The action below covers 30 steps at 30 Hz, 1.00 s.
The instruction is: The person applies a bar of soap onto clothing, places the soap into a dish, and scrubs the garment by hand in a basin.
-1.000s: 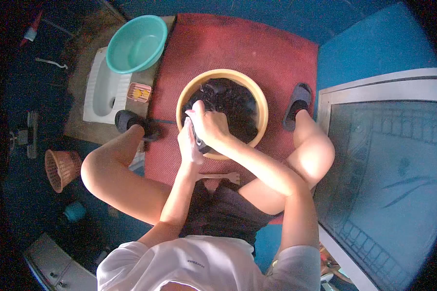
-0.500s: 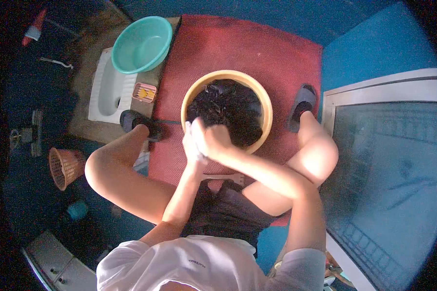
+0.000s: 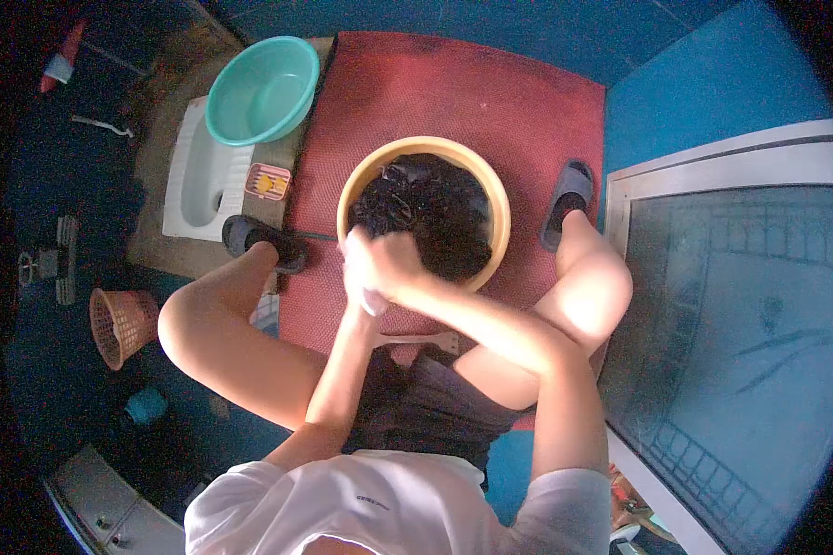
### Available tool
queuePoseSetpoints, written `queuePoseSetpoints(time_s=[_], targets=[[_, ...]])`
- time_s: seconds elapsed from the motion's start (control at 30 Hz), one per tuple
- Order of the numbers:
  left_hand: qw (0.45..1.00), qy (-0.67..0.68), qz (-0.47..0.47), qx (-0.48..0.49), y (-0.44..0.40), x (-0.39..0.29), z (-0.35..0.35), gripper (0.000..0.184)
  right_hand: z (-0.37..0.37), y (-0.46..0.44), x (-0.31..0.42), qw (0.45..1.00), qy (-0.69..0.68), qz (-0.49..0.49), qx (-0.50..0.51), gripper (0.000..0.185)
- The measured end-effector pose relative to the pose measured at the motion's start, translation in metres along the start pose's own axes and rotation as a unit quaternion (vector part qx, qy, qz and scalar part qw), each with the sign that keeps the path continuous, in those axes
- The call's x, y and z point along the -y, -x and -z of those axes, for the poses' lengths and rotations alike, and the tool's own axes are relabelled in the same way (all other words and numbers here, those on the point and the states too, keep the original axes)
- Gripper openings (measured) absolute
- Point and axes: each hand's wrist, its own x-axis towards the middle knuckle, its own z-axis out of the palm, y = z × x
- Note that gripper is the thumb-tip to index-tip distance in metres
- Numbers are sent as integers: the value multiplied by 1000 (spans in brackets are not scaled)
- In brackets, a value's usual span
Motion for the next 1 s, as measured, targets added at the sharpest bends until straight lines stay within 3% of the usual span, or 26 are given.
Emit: queuePoseSetpoints(time_s=[0.03,0.07,0.1,0.17,0.2,0.23,0.3,0.33,0.37,0.4,0.43,0.47,0.5,0.53,0.57,0.6,0.63,0.67,0.7,0.73,0.77,0.83,0.87,0.9,0.97,1.0], targets=[[951,228,177,-111,4,-90,-51,32,1,-9,-3,996,7,-81,28,30],[940,237,227,-92,3,-92,-48,33,-1,-10,0,991,18,-128,39,33],[941,238,221,-93,-1,-93,-46,33,-6,-5,6,992,17,-122,37,33],[939,242,232,-81,-4,-90,-44,31,-9,17,21,998,38,38,-38,27],[937,244,240,-72,-4,-88,-44,30,-7,17,15,997,37,60,-32,23],[935,245,248,-65,-3,-85,-43,29,-6,8,2,999,-10,13,36,24],[931,243,266,-51,1,-83,-39,27,-2,-7,-7,993,-28,-55,-101,21],[955,198,209,-68,5,-94,-42,25,-21,0,-19,998,18,-56,-31,23],[996,-76,-13,35,-11,-18,-5,27,-17,10,-5,998,-5,-51,24,23],[987,127,88,32,-10,-28,0,25,-13,19,9,1000,-10,21,-17,21],[928,323,186,30,-9,-40,4,24,-10,23,17,994,-15,92,-58,21],[743,563,153,329,-24,-35,3,23,-11,18,7,995,14,92,-47,27],[743,562,155,328,-17,-29,-1,23,-10,11,-7,999,-2,28,17,29],[865,428,228,127,-3,-74,-29,21,-12,8,-8,1000,-4,26,16,29],[920,261,282,-83,5,-100,-44,19,-15,6,-10,1000,-6,2,-12,27],[917,314,232,-84,3,-78,-34,19,-16,3,-12,999,-6,-20,-42,25],[916,316,231,-83,3,-53,-31,19,-1,13,7,999,26,28,-26,24],[988,37,8,-152,6,-29,-31,28,-11,23,9,996,-2,68,-50,24],[923,-246,-218,-199,8,-18,-32,41,-20,27,8,991,-30,108,-76,23],[990,41,-14,-134,13,-43,-34,39,-16,20,0,995,-32,65,-70,22],[926,321,192,-51,17,-74,-35,37,-19,11,-13,993,-102,8,-50,21],[924,278,255,-57,6,-88,-41,24,-26,3,-16,992,30,-119,21,22],[913,334,219,81,-11,-51,-11,21,-22,17,-13,999,2,-27,25,24],[880,382,182,216,-24,-14,18,30,-23,22,-8,999,2,-27,26,24],[905,341,210,143,-14,-10,11,30,-23,26,-2,993,-37,60,-89,24],[922,284,260,38,-6,-42,-18,29,-21,18,-13,997,-28,19,-64,22]])
